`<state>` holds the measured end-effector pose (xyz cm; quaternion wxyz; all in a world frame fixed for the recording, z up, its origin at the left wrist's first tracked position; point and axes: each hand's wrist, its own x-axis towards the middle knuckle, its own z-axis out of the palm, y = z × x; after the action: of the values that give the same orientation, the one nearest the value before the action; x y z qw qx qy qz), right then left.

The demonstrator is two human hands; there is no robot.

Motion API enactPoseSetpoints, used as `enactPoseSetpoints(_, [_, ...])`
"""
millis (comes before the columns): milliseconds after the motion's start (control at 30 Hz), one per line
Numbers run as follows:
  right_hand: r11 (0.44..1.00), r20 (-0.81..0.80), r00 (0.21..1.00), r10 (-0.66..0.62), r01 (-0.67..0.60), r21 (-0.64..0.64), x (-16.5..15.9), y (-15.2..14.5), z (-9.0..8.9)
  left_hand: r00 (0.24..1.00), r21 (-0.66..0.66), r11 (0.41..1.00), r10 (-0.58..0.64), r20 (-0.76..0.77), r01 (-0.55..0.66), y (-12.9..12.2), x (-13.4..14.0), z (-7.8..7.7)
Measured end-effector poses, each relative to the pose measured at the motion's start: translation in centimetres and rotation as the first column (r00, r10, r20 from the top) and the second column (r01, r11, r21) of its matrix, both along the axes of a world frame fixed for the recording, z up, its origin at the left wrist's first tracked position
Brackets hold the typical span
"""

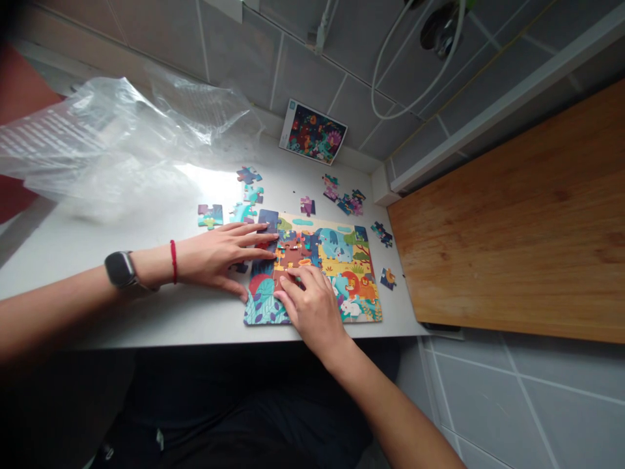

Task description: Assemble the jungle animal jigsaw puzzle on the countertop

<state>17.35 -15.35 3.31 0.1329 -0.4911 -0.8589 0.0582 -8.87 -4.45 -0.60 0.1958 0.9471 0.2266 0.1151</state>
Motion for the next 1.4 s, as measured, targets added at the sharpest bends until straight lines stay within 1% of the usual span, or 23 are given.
enactPoseSetpoints(100, [0.999,-0.087,0.996,-0.031,0.028,-0.034,0.0,0.2,-0.2,1.000,-0.003,1.000,-0.004,-0.006,0.004,0.0,0.0,0.0])
enactPoseSetpoints(200, [0.999,-0.122,0.991,-0.047,0.044,-0.025,0.2,0.3,-0.4,1.000,-0.007,1.000,-0.007,0.011,0.008,0.0,-0.1,-0.1])
enactPoseSetpoints(267, [0.999,-0.124,0.992,-0.040,0.038,-0.017,0.4,0.6,-0.6,1.000,-0.008,1.000,-0.005,0.016,0.005,0.1,-0.1,-0.1])
enactPoseSetpoints(433, [1.000,-0.133,0.991,0.029,-0.028,0.011,1.2,1.2,-1.0,1.000,-0.010,1.000,0.000,-0.010,0.000,0.0,0.0,0.0])
enactPoseSetpoints(567, [0.999,-0.104,0.994,0.041,-0.038,0.027,1.6,1.2,-1.2,1.000,-0.028,1.000,0.000,0.004,0.000,0.0,0.0,0.1])
enactPoseSetpoints(933, [0.999,-0.089,0.995,-0.049,0.049,0.007,1.7,0.0,-1.9,1.000,-0.023,1.000,-0.005,-0.017,0.005,0.0,0.0,0.2])
enactPoseSetpoints(1067, [0.999,-0.027,0.999,-0.045,0.046,0.021,1.5,-0.3,-1.6,1.000,-0.014,1.000,-0.003,0.002,0.003,0.0,0.0,-0.1])
enactPoseSetpoints(1233, [0.998,0.049,0.999,-0.005,0.009,-0.063,1.5,-2.0,-0.9,1.000,0.004,1.000,-0.005,0.002,0.005,0.1,-0.1,-0.2])
enactPoseSetpoints(1333, [0.998,0.012,1.000,-0.014,0.015,-0.061,1.8,-2.6,-0.8,1.000,0.007,1.000,-0.008,-0.001,0.008,0.0,-0.1,-0.2])
enactPoseSetpoints(1400, [0.998,-0.050,0.997,-0.052,0.050,-0.035,2.2,-2.0,-0.5,1.000,0.006,1.000,-0.005,0.009,0.004,0.0,-0.1,-0.3])
